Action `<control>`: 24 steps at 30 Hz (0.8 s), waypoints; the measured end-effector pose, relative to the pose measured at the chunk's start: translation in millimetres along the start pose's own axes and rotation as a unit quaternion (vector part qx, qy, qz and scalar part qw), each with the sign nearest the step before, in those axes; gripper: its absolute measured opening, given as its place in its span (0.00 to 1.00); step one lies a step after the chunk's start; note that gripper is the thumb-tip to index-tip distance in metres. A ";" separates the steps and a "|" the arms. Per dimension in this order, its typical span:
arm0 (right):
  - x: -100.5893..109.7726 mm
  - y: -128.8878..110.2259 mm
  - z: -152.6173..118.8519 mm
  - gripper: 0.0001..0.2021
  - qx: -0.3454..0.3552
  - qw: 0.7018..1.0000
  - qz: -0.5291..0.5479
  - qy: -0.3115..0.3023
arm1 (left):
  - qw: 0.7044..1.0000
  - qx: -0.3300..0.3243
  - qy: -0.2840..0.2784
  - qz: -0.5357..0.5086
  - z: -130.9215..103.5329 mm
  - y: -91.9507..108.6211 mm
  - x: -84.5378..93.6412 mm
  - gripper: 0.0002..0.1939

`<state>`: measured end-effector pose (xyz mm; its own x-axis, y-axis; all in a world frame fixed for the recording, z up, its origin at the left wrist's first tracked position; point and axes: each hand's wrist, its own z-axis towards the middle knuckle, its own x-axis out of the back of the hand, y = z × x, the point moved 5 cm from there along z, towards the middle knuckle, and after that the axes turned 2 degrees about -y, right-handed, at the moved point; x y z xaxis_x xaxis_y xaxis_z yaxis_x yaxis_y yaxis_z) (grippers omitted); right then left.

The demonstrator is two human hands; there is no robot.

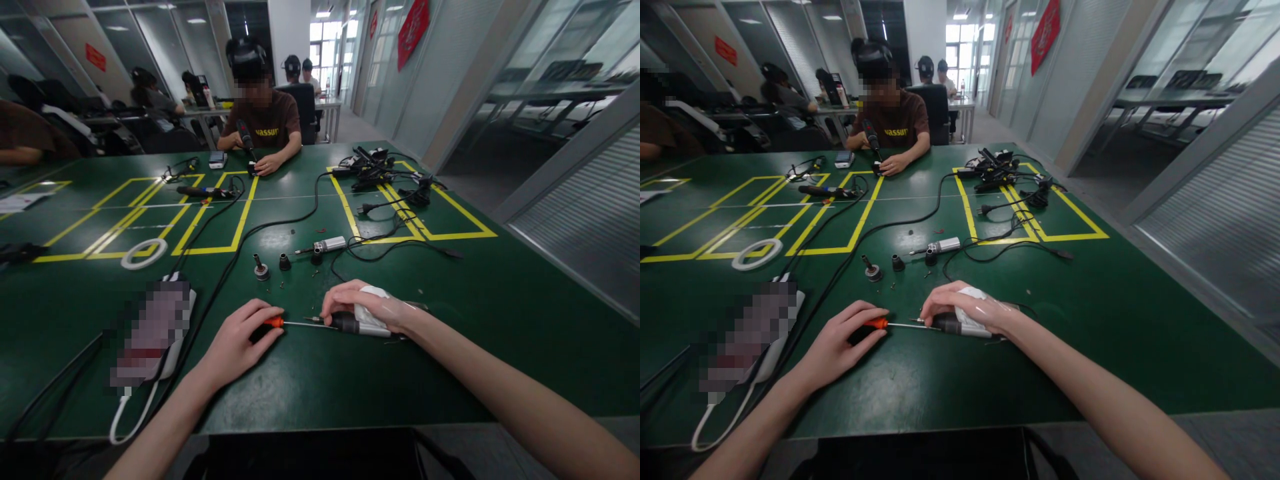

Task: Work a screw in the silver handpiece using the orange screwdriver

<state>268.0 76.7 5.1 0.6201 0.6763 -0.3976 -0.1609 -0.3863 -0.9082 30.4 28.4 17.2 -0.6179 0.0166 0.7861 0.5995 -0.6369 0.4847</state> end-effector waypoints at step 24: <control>-0.9 -1.1 -0.3 0.20 0.001 1.000 0.006 0.003 | 1.000 -0.008 -0.014 -0.016 2.1 2.7 -0.3 0.04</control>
<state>267.8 76.4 6.5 0.6220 0.6685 -0.4077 -0.1705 -0.3926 -0.9038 33.3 28.4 19.1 -0.6217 0.0582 0.7811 0.5719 -0.6477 0.5035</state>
